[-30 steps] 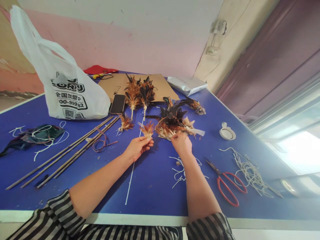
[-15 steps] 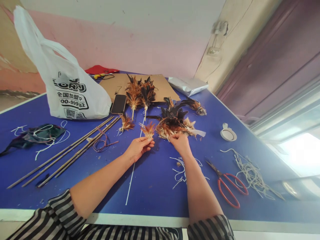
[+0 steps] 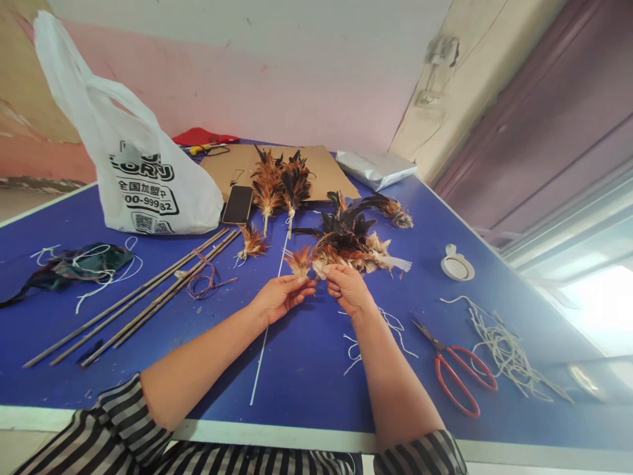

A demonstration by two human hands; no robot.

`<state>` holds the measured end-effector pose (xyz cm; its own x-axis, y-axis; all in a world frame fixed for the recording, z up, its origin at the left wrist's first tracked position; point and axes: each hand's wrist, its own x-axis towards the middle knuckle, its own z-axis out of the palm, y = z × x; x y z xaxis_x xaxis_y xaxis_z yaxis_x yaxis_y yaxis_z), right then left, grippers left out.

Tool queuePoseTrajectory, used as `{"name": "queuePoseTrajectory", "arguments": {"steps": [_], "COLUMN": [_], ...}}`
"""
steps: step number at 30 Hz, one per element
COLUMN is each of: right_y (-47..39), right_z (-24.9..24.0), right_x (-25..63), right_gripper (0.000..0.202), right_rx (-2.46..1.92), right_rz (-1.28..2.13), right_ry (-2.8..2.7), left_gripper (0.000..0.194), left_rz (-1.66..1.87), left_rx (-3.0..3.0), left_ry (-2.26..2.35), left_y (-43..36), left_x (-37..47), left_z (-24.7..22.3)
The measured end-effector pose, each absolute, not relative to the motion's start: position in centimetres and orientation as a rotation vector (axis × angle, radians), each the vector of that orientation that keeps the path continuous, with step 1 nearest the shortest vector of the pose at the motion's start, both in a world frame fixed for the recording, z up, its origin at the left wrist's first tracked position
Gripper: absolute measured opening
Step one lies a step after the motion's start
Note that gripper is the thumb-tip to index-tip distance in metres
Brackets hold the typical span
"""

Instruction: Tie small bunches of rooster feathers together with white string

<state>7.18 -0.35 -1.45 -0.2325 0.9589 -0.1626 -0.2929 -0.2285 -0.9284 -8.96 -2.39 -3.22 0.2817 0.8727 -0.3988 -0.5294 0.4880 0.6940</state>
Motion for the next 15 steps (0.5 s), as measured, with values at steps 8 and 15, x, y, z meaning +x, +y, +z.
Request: {"name": "queuePoseTrajectory", "arguments": {"steps": [8,15], "right_y": [-1.0,-1.5], "right_z": [-2.1,-1.8], "right_x": [5.3,4.8], "right_gripper": [0.021,0.023], "right_rx": [-1.207,-1.289], "right_rz": [1.461,1.298], "right_ry": [-1.23,-1.345], "left_gripper": [0.01,0.01], "left_rz": [0.996,1.041], "left_rx": [0.354,0.422], "left_ry": [0.718,0.753], "left_y": [-2.2,-2.0], "left_x": [-9.3,-9.2], "left_z": [-3.0,-3.5]}}
